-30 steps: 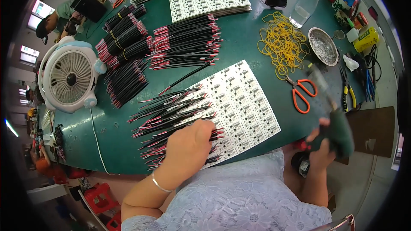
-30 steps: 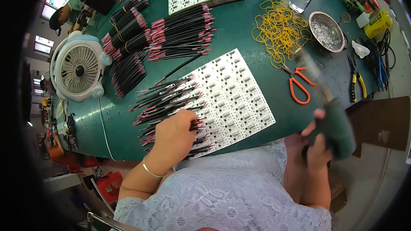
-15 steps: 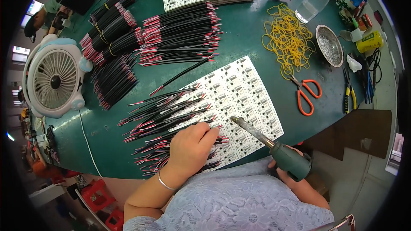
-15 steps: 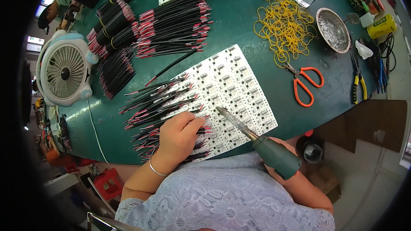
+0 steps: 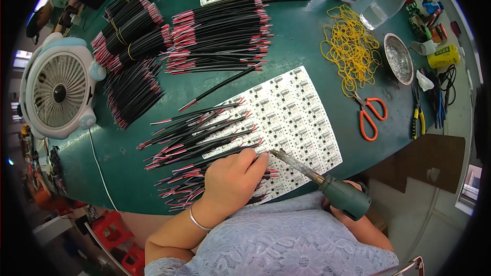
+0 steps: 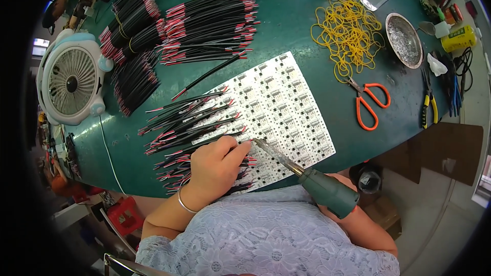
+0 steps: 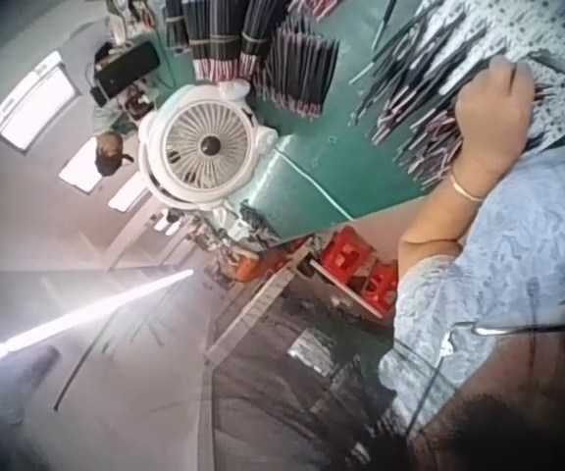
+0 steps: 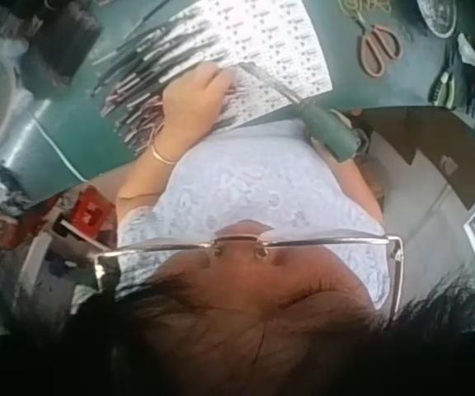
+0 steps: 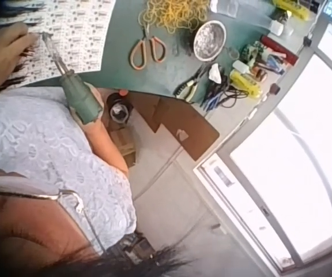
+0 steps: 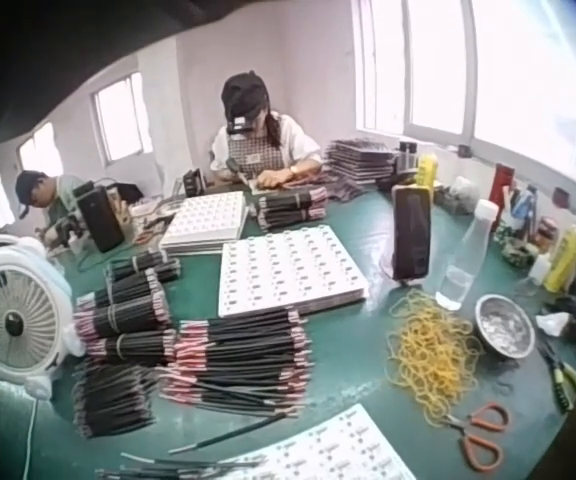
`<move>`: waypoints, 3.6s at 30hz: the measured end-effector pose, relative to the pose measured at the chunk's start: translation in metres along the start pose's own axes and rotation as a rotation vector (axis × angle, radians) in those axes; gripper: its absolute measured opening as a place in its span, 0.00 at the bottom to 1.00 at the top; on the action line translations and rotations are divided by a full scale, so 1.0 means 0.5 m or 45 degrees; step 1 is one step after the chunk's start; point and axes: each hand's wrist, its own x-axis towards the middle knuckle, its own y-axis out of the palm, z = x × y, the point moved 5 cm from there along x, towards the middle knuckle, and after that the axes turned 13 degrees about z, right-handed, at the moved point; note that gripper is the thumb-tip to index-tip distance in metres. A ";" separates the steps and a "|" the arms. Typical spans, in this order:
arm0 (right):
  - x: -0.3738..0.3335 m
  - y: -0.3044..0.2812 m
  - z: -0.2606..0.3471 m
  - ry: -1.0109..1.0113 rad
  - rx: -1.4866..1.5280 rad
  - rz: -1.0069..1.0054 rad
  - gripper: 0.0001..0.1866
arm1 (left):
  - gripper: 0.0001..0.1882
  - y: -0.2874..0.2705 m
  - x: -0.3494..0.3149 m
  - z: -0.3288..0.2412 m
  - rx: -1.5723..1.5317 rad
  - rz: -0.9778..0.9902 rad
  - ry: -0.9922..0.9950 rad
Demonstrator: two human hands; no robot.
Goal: The person positions wire ends onto a circuit board panel by hand and solders them in place using a soldering tool.
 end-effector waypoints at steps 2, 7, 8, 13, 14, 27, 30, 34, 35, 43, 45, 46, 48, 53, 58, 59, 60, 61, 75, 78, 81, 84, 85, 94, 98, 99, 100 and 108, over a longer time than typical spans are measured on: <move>0.002 0.000 0.000 -0.029 -0.010 -0.015 0.15 | 0.13 0.002 0.000 0.001 0.022 0.012 0.006; 0.008 -0.001 0.009 -0.017 -0.030 -0.012 0.15 | 0.16 0.000 0.001 0.001 -0.023 -0.013 -0.014; 0.008 -0.003 0.011 -0.017 -0.031 -0.014 0.15 | 0.16 0.000 0.001 0.000 -0.023 -0.014 -0.013; 0.024 -0.012 0.045 -0.231 -0.342 -0.160 0.15 | 0.16 0.002 0.002 0.001 -0.032 0.003 -0.014; 0.016 -0.017 0.044 -0.232 -0.341 -0.161 0.15 | 0.16 0.001 0.002 0.002 -0.030 0.003 -0.014; -0.015 -0.019 0.020 0.106 0.081 0.002 0.09 | 0.13 -0.001 -0.001 0.005 -0.069 -0.051 0.029; -0.014 -0.011 0.008 0.045 -0.034 0.012 0.09 | 0.12 0.001 -0.002 0.003 -0.046 -0.032 0.045; -0.006 -0.012 0.016 -0.047 -0.120 -0.012 0.10 | 0.12 0.002 -0.002 0.003 -0.031 -0.019 0.039; -0.005 -0.011 0.016 -0.045 -0.121 -0.012 0.10 | 0.12 0.002 -0.002 0.003 -0.033 -0.020 0.039; 0.009 -0.015 0.037 -0.242 -0.285 -0.038 0.10 | 0.17 0.001 -0.001 0.003 -0.077 -0.046 0.005; -0.003 -0.011 0.029 -0.130 -0.155 -0.044 0.11 | 0.18 0.001 -0.002 0.003 -0.076 -0.049 0.000; -0.007 -0.011 0.020 -0.015 -0.024 -0.051 0.11 | 0.19 0.001 -0.003 0.004 -0.075 -0.050 -0.005; -0.010 -0.022 0.027 0.048 0.049 0.023 0.09 | 0.19 -0.001 -0.002 0.003 -0.073 -0.046 -0.009; -0.029 -0.010 0.001 0.146 0.464 0.020 0.10 | 0.21 0.001 -0.002 0.002 -0.067 -0.025 -0.009; -0.027 -0.013 0.010 0.028 0.314 0.032 0.10 | 0.19 -0.002 -0.004 0.005 -0.125 -0.044 0.011; -0.027 -0.010 0.008 0.028 0.316 0.032 0.10 | 0.19 0.000 -0.004 0.008 -0.124 -0.043 0.010; -0.029 -0.010 0.007 0.016 0.262 0.008 0.10 | 0.18 0.001 -0.003 0.010 -0.140 -0.065 0.019; -0.029 -0.011 0.007 0.004 0.207 -0.016 0.10 | 0.16 0.002 -0.003 0.011 -0.155 -0.088 0.028; -0.016 -0.009 0.014 0.020 0.008 0.051 0.16 | 0.15 0.002 0.006 0.019 -0.212 -0.037 0.031; 0.001 -0.018 0.031 -0.182 -0.234 0.070 0.19 | 0.15 0.003 0.004 0.016 -0.187 -0.033 0.033; -0.049 -0.020 -0.005 -0.070 -0.131 -0.032 0.16 | 0.15 0.003 0.002 0.014 -0.188 -0.035 0.031; -0.057 -0.066 -0.020 -0.010 0.580 -0.531 0.28 | 0.15 0.005 0.000 0.011 -0.202 -0.030 0.037; -0.053 -0.097 -0.028 -0.024 0.554 -0.689 0.27 | 0.15 0.005 -0.001 0.012 -0.201 -0.031 0.037; -0.051 -0.109 -0.002 -0.192 0.619 -0.699 0.27 | 0.15 -0.071 -0.068 0.010 -0.441 -0.337 0.024; -0.029 -0.056 0.005 -0.121 0.890 -0.500 0.32 | 0.15 -0.094 -0.051 -0.035 -0.390 -0.159 -0.148; -0.030 -0.042 0.002 -0.021 0.958 -0.473 0.34 | 0.16 -0.081 -0.027 -0.054 -0.213 0.061 -0.114; -0.038 -0.027 -0.014 0.002 1.004 -0.389 0.34 | 0.14 -0.058 -0.020 -0.056 -0.150 0.047 -0.067; -0.093 0.002 -0.034 0.085 0.614 -0.133 0.14 | 0.12 0.005 -0.029 -0.039 -0.007 0.040 -0.020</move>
